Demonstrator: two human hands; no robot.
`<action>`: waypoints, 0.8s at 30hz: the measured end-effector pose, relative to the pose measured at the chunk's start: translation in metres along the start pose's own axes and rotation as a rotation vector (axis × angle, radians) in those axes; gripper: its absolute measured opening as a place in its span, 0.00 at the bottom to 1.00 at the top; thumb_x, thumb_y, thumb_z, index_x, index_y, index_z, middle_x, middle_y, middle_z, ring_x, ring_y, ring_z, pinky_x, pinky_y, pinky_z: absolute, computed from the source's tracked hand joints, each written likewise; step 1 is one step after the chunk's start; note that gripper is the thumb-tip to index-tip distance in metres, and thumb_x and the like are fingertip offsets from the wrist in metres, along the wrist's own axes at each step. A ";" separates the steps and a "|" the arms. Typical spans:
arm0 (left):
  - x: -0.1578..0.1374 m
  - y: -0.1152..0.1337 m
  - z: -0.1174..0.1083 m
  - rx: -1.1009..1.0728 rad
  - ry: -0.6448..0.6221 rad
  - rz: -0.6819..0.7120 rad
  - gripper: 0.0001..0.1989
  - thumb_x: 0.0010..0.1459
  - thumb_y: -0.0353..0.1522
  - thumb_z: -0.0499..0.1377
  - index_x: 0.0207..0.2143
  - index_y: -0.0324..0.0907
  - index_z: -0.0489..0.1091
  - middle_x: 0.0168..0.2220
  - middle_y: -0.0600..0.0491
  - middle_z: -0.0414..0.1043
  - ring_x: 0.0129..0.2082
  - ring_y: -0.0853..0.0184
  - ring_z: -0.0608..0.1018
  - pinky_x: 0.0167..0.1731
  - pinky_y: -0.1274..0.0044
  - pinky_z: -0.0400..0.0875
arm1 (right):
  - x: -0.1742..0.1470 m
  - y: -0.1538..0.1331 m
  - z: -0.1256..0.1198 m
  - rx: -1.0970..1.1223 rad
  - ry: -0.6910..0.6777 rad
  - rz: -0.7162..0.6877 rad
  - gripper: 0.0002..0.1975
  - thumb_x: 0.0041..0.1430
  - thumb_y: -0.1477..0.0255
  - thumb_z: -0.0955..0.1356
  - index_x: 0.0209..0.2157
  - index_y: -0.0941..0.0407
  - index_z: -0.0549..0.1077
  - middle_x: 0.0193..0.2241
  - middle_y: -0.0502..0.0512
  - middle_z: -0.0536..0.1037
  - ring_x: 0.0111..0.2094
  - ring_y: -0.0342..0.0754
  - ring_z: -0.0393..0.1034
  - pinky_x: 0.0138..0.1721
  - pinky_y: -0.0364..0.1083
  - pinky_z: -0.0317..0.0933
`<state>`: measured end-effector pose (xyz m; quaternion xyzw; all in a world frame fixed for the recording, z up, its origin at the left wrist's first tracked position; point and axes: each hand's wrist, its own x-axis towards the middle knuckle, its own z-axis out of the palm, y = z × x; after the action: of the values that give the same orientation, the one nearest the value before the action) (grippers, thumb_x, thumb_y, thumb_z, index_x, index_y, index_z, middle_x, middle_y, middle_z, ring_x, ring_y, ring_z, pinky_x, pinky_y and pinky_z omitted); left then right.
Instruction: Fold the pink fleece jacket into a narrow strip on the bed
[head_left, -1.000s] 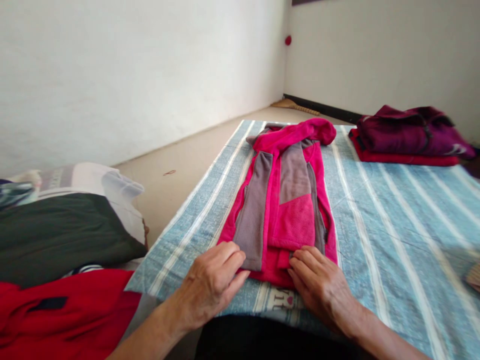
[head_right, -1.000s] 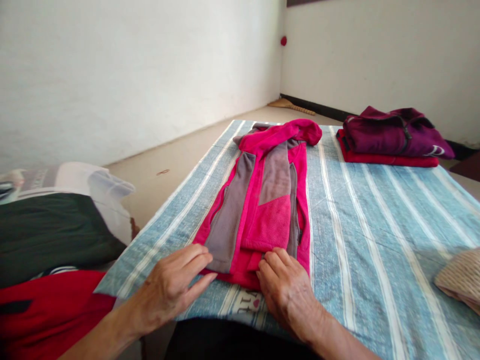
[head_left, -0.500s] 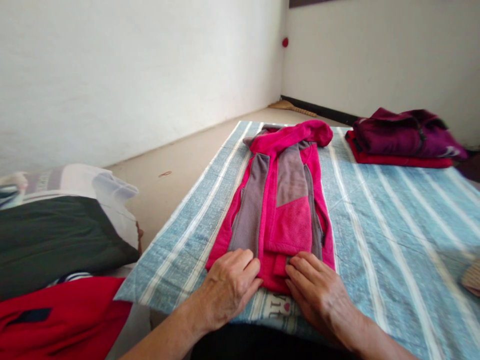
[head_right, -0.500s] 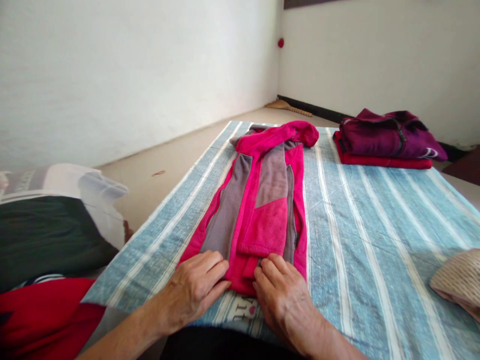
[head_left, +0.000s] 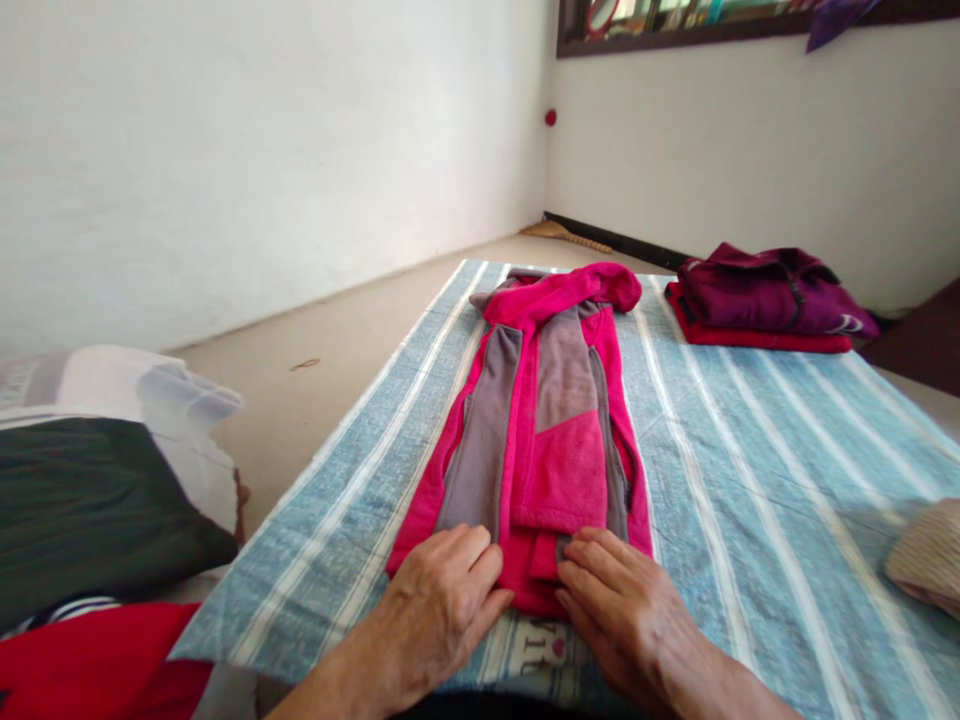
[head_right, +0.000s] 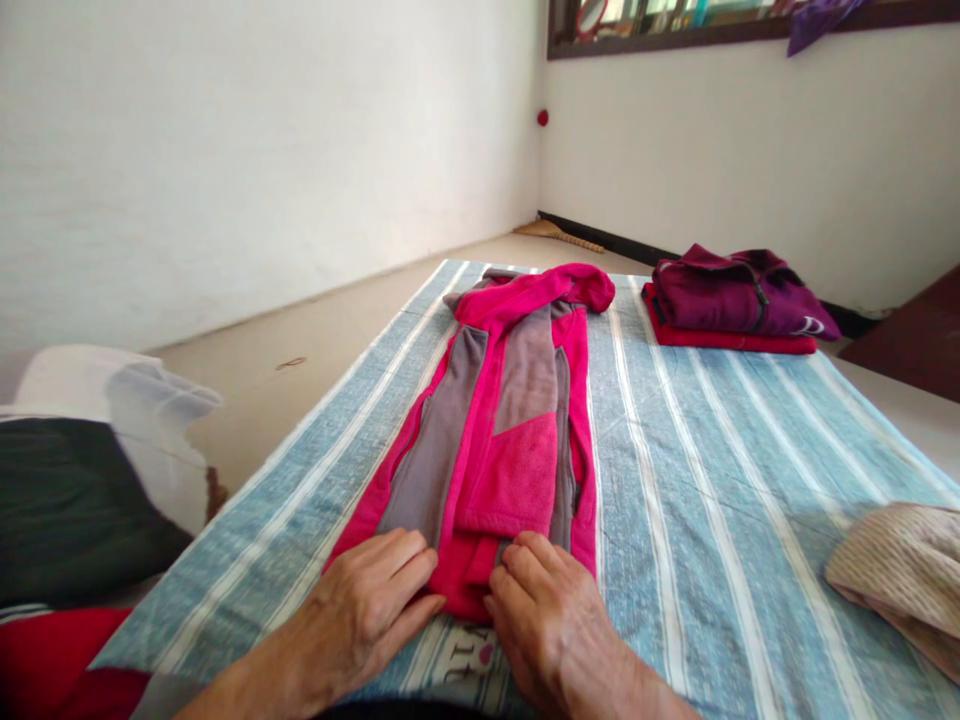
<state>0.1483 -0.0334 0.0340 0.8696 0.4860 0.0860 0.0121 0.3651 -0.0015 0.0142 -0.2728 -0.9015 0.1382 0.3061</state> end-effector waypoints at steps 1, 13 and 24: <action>0.000 0.000 0.001 0.000 0.009 0.004 0.06 0.57 0.27 0.57 0.30 0.42 0.61 0.29 0.54 0.63 0.28 0.64 0.68 0.26 0.74 0.61 | 0.001 0.000 -0.001 0.006 0.005 -0.002 0.12 0.64 0.79 0.58 0.32 0.58 0.69 0.28 0.56 0.72 0.34 0.49 0.68 0.35 0.48 0.65; 0.001 0.000 0.005 0.013 0.110 0.028 0.08 0.61 0.26 0.50 0.28 0.42 0.60 0.27 0.54 0.62 0.26 0.66 0.67 0.25 0.74 0.60 | -0.006 0.005 0.004 0.045 -0.038 -0.052 0.10 0.62 0.81 0.59 0.32 0.57 0.68 0.33 0.58 0.73 0.36 0.49 0.68 0.41 0.49 0.66; 0.000 0.001 0.008 0.026 0.123 0.018 0.08 0.61 0.25 0.51 0.29 0.42 0.60 0.27 0.54 0.62 0.26 0.65 0.66 0.26 0.74 0.60 | 0.001 0.007 0.001 0.084 -0.011 -0.108 0.09 0.62 0.82 0.59 0.35 0.58 0.68 0.31 0.57 0.72 0.33 0.49 0.65 0.38 0.48 0.64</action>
<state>0.1510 -0.0333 0.0268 0.8671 0.4791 0.1332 -0.0298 0.3671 0.0045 0.0109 -0.2101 -0.9100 0.1607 0.3193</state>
